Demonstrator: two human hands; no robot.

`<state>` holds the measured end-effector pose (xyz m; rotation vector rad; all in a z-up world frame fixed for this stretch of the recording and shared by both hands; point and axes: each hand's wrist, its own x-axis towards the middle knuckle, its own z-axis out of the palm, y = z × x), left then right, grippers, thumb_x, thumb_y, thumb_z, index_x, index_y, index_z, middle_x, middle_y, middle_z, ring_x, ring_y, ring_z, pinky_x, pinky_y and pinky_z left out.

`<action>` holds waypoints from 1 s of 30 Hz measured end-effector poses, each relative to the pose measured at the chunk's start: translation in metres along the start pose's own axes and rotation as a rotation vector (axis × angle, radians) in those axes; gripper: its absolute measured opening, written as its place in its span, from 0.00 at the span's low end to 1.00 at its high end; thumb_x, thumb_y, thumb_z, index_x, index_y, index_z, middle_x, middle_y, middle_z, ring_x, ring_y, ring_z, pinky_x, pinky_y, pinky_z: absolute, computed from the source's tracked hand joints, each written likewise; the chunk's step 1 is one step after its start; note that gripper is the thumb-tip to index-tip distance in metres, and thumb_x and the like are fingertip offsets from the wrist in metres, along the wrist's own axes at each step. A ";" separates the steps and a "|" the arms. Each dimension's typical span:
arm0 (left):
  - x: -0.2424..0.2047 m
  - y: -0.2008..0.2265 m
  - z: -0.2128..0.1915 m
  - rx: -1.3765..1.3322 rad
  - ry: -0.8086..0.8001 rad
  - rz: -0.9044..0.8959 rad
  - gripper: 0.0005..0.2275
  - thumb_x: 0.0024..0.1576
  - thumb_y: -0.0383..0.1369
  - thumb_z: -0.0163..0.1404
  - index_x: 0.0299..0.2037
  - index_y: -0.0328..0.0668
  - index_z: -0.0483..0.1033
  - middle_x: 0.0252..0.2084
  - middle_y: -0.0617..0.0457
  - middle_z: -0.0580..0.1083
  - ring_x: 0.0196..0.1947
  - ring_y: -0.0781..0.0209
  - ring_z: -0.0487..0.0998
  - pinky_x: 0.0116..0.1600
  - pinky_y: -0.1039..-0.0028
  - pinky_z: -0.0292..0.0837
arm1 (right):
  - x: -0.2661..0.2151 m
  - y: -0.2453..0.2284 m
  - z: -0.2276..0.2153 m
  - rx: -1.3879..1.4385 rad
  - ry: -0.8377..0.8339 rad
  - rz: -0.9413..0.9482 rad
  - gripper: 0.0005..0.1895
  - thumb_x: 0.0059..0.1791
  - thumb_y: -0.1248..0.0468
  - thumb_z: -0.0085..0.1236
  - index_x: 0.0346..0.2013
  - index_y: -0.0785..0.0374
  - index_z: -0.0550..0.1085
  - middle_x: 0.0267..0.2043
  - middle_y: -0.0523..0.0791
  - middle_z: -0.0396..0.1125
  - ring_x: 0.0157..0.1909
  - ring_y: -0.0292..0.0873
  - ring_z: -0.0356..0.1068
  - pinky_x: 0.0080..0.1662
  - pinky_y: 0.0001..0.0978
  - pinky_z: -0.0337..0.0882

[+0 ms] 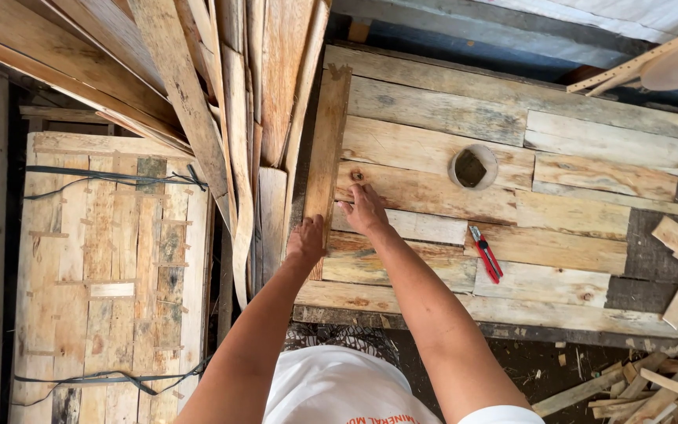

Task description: Manually joining thin wood strips together on a workbench and securing them with tape.

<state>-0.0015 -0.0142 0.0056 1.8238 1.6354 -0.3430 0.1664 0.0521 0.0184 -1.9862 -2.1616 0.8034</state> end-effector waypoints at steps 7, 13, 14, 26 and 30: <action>-0.007 -0.006 0.008 0.009 0.044 0.058 0.37 0.44 0.42 0.71 0.56 0.39 0.59 0.58 0.40 0.68 0.60 0.45 0.71 0.63 0.64 0.68 | -0.055 0.007 -0.021 0.174 0.061 -0.178 0.22 0.52 0.61 0.59 0.59 0.65 0.68 0.60 0.54 0.66 0.60 0.56 0.67 0.58 0.46 0.69; -0.016 -0.010 0.013 -0.043 0.102 0.107 0.34 0.46 0.40 0.70 0.55 0.39 0.60 0.56 0.42 0.68 0.59 0.47 0.71 0.64 0.65 0.67 | -0.109 0.023 -0.002 0.063 0.148 -0.161 0.20 0.49 0.61 0.65 0.53 0.65 0.72 0.58 0.54 0.66 0.61 0.55 0.66 0.61 0.44 0.68; -0.020 -0.009 0.012 -0.036 0.122 0.101 0.33 0.46 0.40 0.70 0.55 0.40 0.61 0.56 0.43 0.68 0.59 0.47 0.70 0.64 0.65 0.66 | -0.118 0.023 -0.001 0.026 0.121 -0.113 0.22 0.48 0.59 0.66 0.53 0.65 0.72 0.57 0.53 0.66 0.61 0.54 0.66 0.62 0.43 0.67; -0.046 -0.005 0.023 -0.059 0.271 0.103 0.22 0.52 0.35 0.62 0.53 0.44 0.66 0.54 0.46 0.68 0.57 0.50 0.69 0.62 0.65 0.65 | -0.177 0.037 0.022 -0.195 0.046 0.327 0.43 0.51 0.40 0.55 0.74 0.48 0.51 0.78 0.51 0.38 0.78 0.60 0.36 0.70 0.63 0.48; -0.045 -0.006 0.023 0.003 0.212 0.118 0.29 0.50 0.39 0.64 0.58 0.40 0.64 0.55 0.44 0.66 0.56 0.51 0.69 0.61 0.65 0.66 | -0.176 0.052 0.024 -0.202 -0.168 0.391 0.48 0.52 0.33 0.45 0.78 0.41 0.36 0.82 0.49 0.22 0.80 0.60 0.21 0.73 0.66 0.37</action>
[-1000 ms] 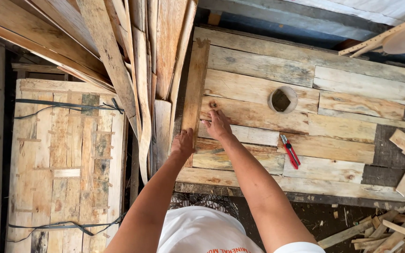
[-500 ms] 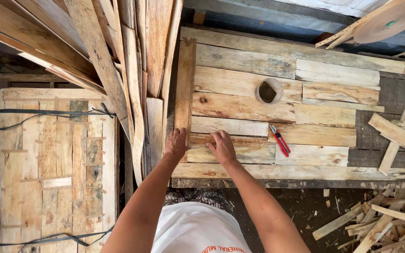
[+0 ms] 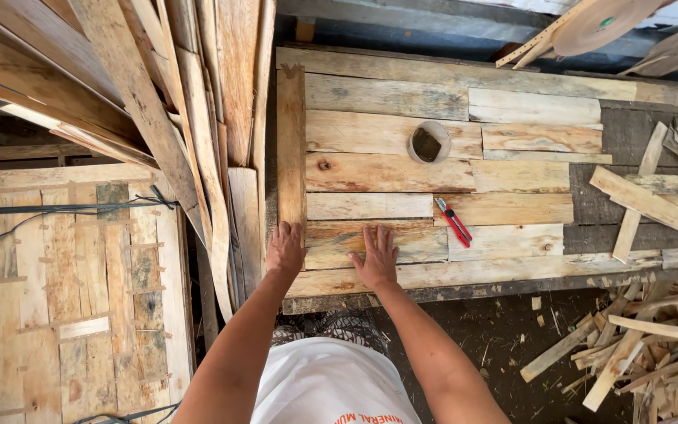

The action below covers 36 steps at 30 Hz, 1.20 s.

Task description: Manually joining thin wood strips together on a workbench and securing them with tape.

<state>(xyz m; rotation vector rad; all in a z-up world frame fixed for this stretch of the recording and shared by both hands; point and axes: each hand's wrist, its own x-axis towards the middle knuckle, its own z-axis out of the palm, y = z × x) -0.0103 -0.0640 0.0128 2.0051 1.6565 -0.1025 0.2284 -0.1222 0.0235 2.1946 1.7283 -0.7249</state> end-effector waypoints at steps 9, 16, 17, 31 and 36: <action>-0.012 0.011 -0.013 -0.032 0.075 -0.028 0.27 0.50 0.37 0.64 0.58 0.43 0.67 0.55 0.46 0.67 0.58 0.50 0.68 0.61 0.64 0.66 | 0.006 0.013 0.003 0.095 -0.017 -0.029 0.46 0.53 0.43 0.52 0.78 0.37 0.37 0.83 0.44 0.23 0.81 0.58 0.22 0.74 0.65 0.37; -0.021 0.026 0.003 -0.123 0.185 -0.104 0.26 0.50 0.35 0.64 0.57 0.45 0.68 0.55 0.46 0.68 0.59 0.49 0.67 0.64 0.66 0.65 | 0.010 0.025 0.005 0.187 -0.039 -0.045 0.43 0.55 0.49 0.53 0.78 0.38 0.40 0.82 0.45 0.24 0.81 0.60 0.22 0.72 0.68 0.37; -0.023 0.033 0.001 -0.196 0.205 -0.179 0.26 0.49 0.36 0.64 0.58 0.46 0.68 0.56 0.46 0.67 0.59 0.48 0.67 0.64 0.63 0.64 | 0.012 0.029 0.006 0.264 -0.007 -0.058 0.41 0.55 0.52 0.53 0.77 0.40 0.44 0.82 0.45 0.29 0.81 0.59 0.25 0.72 0.68 0.39; -0.039 0.168 0.081 -0.005 0.035 -0.164 0.32 0.61 0.44 0.48 0.75 0.53 0.50 0.79 0.50 0.44 0.78 0.52 0.40 0.75 0.51 0.38 | 0.009 0.156 -0.013 0.785 0.274 -0.418 0.22 0.55 0.61 0.58 0.63 0.61 0.67 0.65 0.54 0.66 0.60 0.50 0.69 0.56 0.36 0.70; -0.037 0.201 0.118 -0.208 0.161 -0.101 0.15 0.63 0.36 0.47 0.60 0.52 0.75 0.72 0.55 0.62 0.76 0.58 0.56 0.77 0.57 0.46 | 0.009 0.218 -0.026 0.806 0.298 -0.315 0.08 0.52 0.62 0.62 0.39 0.65 0.78 0.29 0.47 0.75 0.30 0.41 0.73 0.36 0.34 0.73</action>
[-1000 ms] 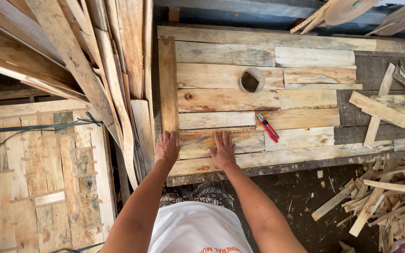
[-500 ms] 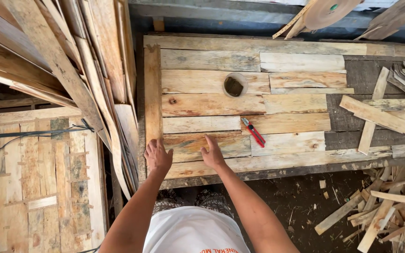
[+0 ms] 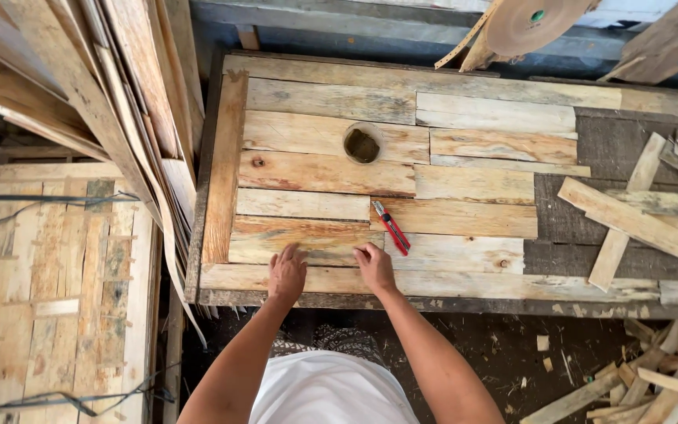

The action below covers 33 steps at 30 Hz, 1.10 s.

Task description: Manually joining thin wood strips together on a workbench and securing them with tape.

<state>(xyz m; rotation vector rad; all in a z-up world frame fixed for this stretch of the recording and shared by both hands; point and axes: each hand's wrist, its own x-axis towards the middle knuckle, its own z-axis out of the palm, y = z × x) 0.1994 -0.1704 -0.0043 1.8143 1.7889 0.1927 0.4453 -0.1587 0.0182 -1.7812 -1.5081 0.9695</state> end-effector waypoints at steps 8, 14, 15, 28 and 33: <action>0.001 0.031 0.003 -0.141 0.076 -0.070 0.07 0.53 0.37 0.59 0.36 0.47 0.84 0.66 0.52 0.69 0.69 0.54 0.64 0.71 0.59 0.52 | 0.001 0.027 -0.037 0.050 -0.002 0.046 0.11 0.48 0.60 0.64 0.32 0.66 0.78 0.24 0.45 0.75 0.26 0.39 0.73 0.33 0.33 0.72; 0.011 0.051 -0.020 -0.184 0.101 -0.119 0.10 0.52 0.41 0.61 0.32 0.44 0.80 0.53 0.53 0.76 0.59 0.53 0.71 0.63 0.57 0.60 | 0.006 0.028 -0.041 -0.001 0.022 0.101 0.17 0.48 0.56 0.67 0.29 0.68 0.77 0.23 0.46 0.73 0.24 0.38 0.71 0.32 0.33 0.70; 0.013 0.052 -0.022 -0.178 0.102 -0.098 0.11 0.52 0.42 0.61 0.31 0.44 0.80 0.49 0.52 0.77 0.56 0.51 0.72 0.62 0.56 0.60 | 0.006 0.029 -0.041 0.050 -0.010 0.178 0.18 0.50 0.55 0.64 0.28 0.69 0.76 0.21 0.47 0.72 0.23 0.39 0.70 0.31 0.33 0.70; 0.093 0.074 -0.010 -0.537 0.139 0.196 0.12 0.59 0.26 0.44 0.46 0.43 0.81 0.43 0.46 0.80 0.43 0.46 0.82 0.46 0.60 0.76 | 0.041 0.030 -0.056 0.069 0.107 0.177 0.17 0.57 0.67 0.40 0.57 0.64 0.72 0.35 0.46 0.75 0.32 0.38 0.73 0.39 0.32 0.75; 0.106 0.111 -0.043 -0.612 0.107 0.187 0.10 0.58 0.29 0.50 0.49 0.40 0.79 0.41 0.44 0.79 0.36 0.50 0.82 0.42 0.62 0.76 | 0.059 0.011 -0.067 0.129 0.178 0.176 0.18 0.55 0.68 0.42 0.58 0.64 0.71 0.38 0.45 0.75 0.34 0.36 0.73 0.39 0.30 0.74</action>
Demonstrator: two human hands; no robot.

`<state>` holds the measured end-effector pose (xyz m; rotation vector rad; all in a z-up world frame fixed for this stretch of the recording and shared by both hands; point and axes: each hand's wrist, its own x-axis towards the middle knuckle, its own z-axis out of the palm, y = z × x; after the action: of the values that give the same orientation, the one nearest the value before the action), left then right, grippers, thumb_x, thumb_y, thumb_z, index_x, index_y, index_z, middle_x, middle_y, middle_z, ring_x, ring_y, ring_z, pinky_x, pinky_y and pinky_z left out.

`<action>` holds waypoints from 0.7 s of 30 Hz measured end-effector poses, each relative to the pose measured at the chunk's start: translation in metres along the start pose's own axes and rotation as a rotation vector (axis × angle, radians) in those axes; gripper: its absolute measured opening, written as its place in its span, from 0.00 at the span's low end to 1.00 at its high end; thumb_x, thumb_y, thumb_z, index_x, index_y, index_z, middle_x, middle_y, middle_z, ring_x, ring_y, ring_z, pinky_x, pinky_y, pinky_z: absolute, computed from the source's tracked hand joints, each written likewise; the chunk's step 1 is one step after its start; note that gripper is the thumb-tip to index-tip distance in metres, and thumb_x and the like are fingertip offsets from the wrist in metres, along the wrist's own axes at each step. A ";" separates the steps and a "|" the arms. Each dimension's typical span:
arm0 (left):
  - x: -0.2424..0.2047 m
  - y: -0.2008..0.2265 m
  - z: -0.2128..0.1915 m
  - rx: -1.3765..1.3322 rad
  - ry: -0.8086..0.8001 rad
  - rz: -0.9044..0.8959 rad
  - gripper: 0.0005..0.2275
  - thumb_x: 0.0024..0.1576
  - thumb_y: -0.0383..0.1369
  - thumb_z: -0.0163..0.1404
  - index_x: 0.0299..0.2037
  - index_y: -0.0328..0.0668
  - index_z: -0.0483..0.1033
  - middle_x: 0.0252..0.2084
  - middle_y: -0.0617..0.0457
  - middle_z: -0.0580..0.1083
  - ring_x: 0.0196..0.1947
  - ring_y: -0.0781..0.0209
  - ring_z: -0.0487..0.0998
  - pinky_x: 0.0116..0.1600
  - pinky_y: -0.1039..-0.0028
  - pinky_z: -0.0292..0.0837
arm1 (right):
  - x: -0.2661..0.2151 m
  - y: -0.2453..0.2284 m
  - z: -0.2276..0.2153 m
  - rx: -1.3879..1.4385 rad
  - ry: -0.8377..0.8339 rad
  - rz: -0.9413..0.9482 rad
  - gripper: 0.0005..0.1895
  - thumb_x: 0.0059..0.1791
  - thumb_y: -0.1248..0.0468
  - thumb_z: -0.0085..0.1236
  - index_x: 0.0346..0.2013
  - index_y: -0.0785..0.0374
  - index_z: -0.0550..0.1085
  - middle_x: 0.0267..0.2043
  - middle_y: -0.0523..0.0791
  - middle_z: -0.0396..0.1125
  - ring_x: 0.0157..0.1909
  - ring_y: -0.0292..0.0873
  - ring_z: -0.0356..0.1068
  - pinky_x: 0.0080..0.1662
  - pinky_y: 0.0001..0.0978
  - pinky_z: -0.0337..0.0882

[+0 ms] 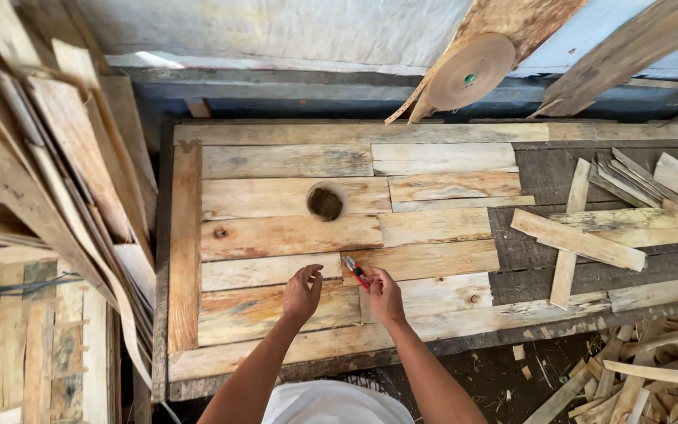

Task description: Manually joining thin wood strips together on a workbench and securing them with tape.

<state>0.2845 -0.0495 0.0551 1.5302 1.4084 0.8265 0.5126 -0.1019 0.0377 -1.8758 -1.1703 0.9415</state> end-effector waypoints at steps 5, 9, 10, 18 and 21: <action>0.032 0.018 0.018 -0.160 0.025 -0.032 0.11 0.57 0.33 0.55 0.48 0.38 0.79 0.34 0.48 0.79 0.26 0.60 0.79 0.32 0.70 0.75 | 0.040 -0.011 -0.011 0.041 0.022 0.021 0.17 0.55 0.64 0.49 0.57 0.64 0.73 0.39 0.44 0.73 0.37 0.36 0.72 0.40 0.31 0.73; 0.059 0.046 0.033 -0.200 0.082 -0.101 0.11 0.59 0.36 0.57 0.44 0.35 0.79 0.24 0.49 0.76 0.20 0.66 0.71 0.28 0.74 0.68 | 0.093 -0.025 -0.030 0.100 0.010 -0.053 0.19 0.55 0.63 0.51 0.59 0.63 0.73 0.41 0.45 0.73 0.40 0.40 0.71 0.44 0.32 0.73; 0.066 0.053 0.038 -0.197 0.086 -0.098 0.11 0.59 0.36 0.57 0.44 0.35 0.79 0.24 0.49 0.76 0.20 0.66 0.71 0.28 0.74 0.68 | 0.114 -0.026 -0.033 0.103 0.009 -0.057 0.19 0.55 0.63 0.51 0.59 0.63 0.73 0.41 0.45 0.73 0.40 0.40 0.71 0.44 0.32 0.73; 0.149 0.083 0.105 -0.233 0.263 0.081 0.09 0.61 0.35 0.55 0.41 0.34 0.79 0.29 0.50 0.77 0.26 0.65 0.73 0.33 0.73 0.71 | 0.257 -0.067 -0.074 0.087 0.061 -0.309 0.23 0.56 0.61 0.54 0.64 0.65 0.66 0.56 0.51 0.71 0.56 0.45 0.73 0.57 0.36 0.72; 0.197 0.133 0.112 -0.115 0.272 0.138 0.10 0.60 0.33 0.56 0.44 0.33 0.79 0.34 0.48 0.78 0.31 0.62 0.77 0.35 0.70 0.73 | 0.280 -0.107 -0.097 0.149 -0.040 -0.194 0.23 0.56 0.61 0.52 0.65 0.63 0.65 0.62 0.50 0.66 0.60 0.44 0.68 0.55 0.37 0.73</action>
<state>0.4672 0.1301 0.1150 1.4793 1.4302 1.2169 0.6435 0.1730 0.1182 -1.6018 -1.2455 0.9346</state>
